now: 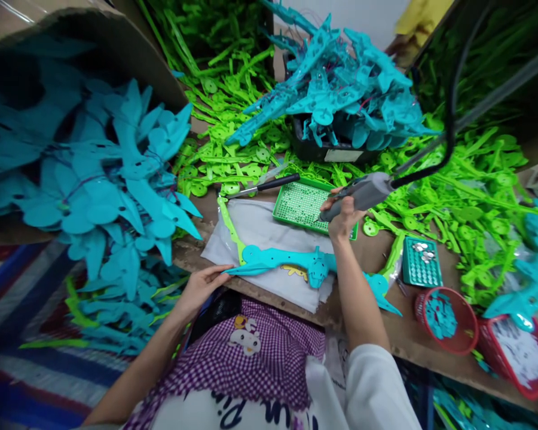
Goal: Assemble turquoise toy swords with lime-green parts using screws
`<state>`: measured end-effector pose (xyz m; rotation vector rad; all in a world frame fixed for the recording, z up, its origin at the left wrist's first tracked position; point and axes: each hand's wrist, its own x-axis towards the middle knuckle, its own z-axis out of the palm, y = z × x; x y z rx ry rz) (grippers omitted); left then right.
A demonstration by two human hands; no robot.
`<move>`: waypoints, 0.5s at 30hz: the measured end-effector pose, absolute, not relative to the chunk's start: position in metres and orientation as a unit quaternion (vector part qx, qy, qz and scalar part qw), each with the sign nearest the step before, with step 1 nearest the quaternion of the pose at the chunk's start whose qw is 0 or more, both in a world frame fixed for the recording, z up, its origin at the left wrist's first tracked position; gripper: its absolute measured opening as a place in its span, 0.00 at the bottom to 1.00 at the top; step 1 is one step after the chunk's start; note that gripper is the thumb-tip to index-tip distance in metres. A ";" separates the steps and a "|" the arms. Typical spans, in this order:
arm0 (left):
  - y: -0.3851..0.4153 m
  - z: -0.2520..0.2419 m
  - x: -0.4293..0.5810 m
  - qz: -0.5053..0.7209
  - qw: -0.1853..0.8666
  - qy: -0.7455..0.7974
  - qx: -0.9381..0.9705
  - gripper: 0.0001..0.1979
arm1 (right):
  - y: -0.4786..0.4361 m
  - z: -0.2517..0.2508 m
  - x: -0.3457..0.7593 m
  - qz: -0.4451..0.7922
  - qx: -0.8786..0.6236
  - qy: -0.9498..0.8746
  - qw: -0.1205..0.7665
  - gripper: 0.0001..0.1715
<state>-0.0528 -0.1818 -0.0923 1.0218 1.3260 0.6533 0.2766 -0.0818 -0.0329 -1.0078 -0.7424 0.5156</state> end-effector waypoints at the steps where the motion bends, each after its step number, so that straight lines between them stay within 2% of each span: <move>1: -0.184 -0.093 -0.053 0.288 0.616 0.586 0.441 0.24 | -0.085 -0.028 0.278 0.238 -0.464 -0.341 0.782 0.30; 5: -0.187 -0.095 -0.054 0.278 0.562 0.616 0.476 0.21 | -0.108 -0.002 0.270 0.260 -0.462 -0.342 0.776 0.35; 9: -0.179 -0.092 -0.048 0.285 0.613 0.604 0.423 0.20 | -0.133 0.008 0.220 0.310 -0.412 -0.363 0.776 0.36; 15: -0.174 -0.089 -0.042 0.320 0.633 0.596 0.376 0.20 | -0.154 -0.023 0.136 0.538 -0.327 -0.402 0.665 0.39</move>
